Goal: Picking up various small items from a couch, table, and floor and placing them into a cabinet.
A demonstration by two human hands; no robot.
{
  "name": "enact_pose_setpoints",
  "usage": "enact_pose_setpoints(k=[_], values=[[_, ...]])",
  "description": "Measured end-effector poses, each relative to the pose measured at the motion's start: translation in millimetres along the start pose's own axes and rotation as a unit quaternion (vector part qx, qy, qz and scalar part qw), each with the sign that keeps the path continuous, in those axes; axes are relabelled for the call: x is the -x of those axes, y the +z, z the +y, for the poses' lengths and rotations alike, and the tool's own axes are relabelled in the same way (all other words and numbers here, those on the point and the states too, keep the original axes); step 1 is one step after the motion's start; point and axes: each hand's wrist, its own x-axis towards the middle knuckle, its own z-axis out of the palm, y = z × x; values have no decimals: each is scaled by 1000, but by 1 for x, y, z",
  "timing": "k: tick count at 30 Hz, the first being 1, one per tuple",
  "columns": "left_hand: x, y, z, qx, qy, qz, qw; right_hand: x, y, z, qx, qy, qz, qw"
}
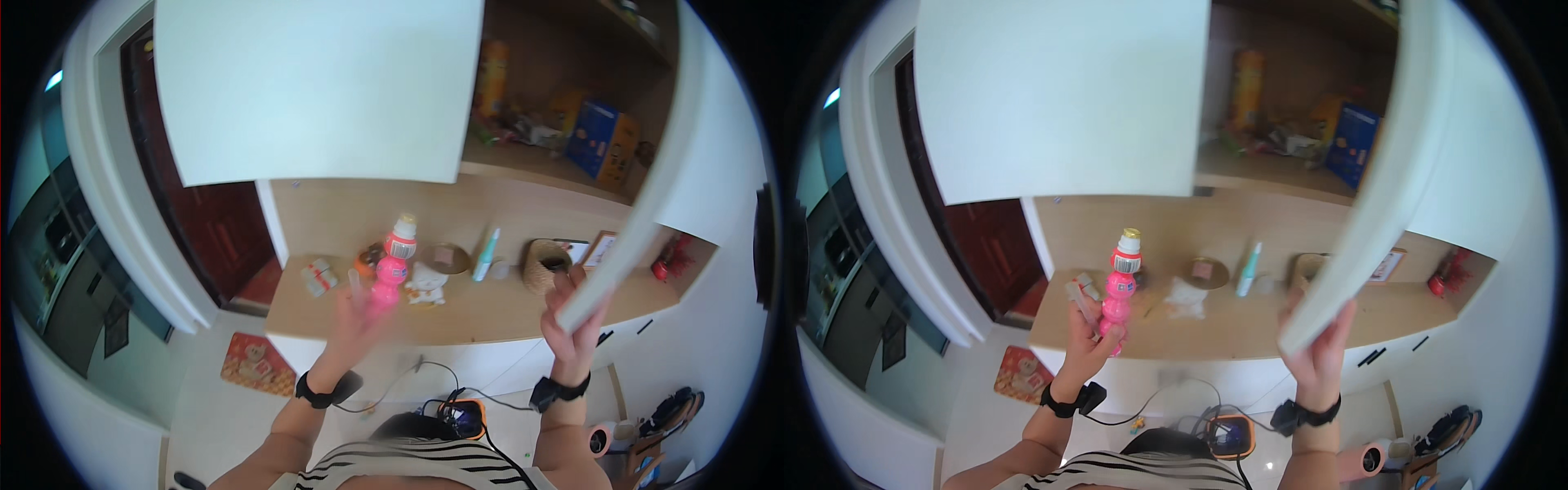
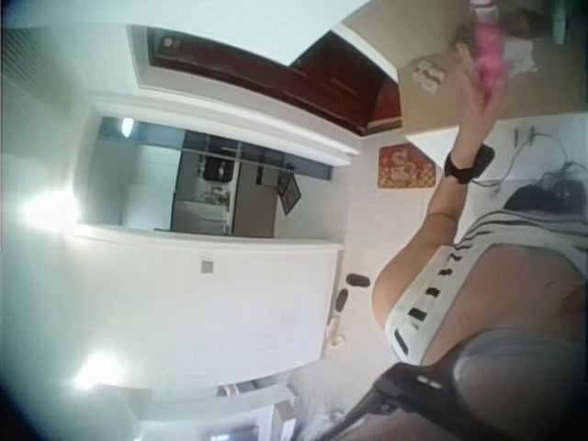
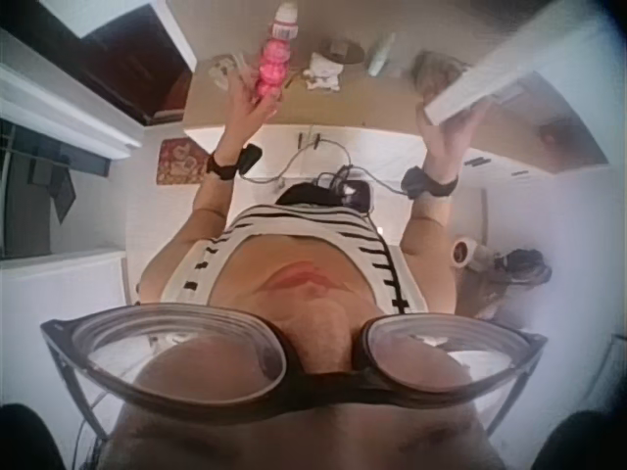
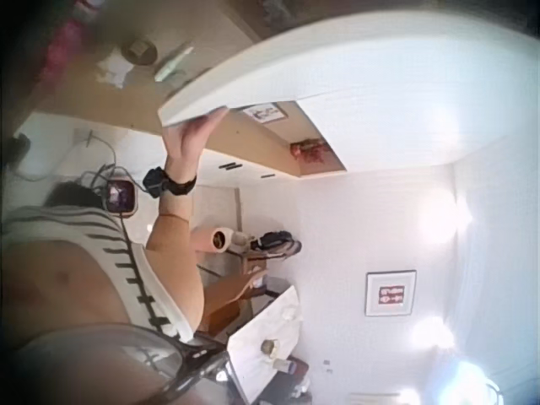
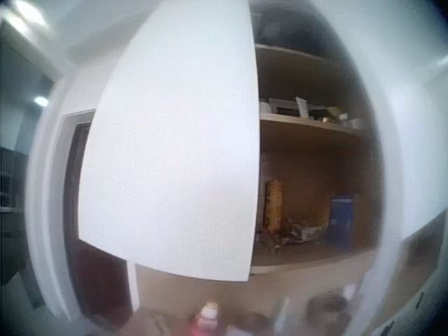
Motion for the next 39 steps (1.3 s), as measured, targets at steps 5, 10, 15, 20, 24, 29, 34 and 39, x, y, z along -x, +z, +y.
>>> enact_pose_setpoints(k=[5,10,15,20,24,29,34,39], values=[[-64,69,36,207,-8,-108,972,62,-4,-71,125,-42,-73,989],[-175,125,79,195,81,-76,975,88,-15,-106,61,-60,-138,987],[-282,133,82,-45,14,-2,999,97,-18,-128,-13,-38,-225,974],[-337,148,37,-164,-113,-43,979,106,-35,-149,-64,-9,-242,968],[-340,152,28,-183,-105,3,977,111,-48,-163,-67,21,-285,956],[-329,152,30,-118,-77,75,987,109,-52,-171,-48,64,-326,942],[-307,157,55,-107,-87,92,986,104,-51,-174,-27,95,-326,940],[-351,143,7,-214,-35,157,964,97,-38,-154,-63,99,-313,942]])
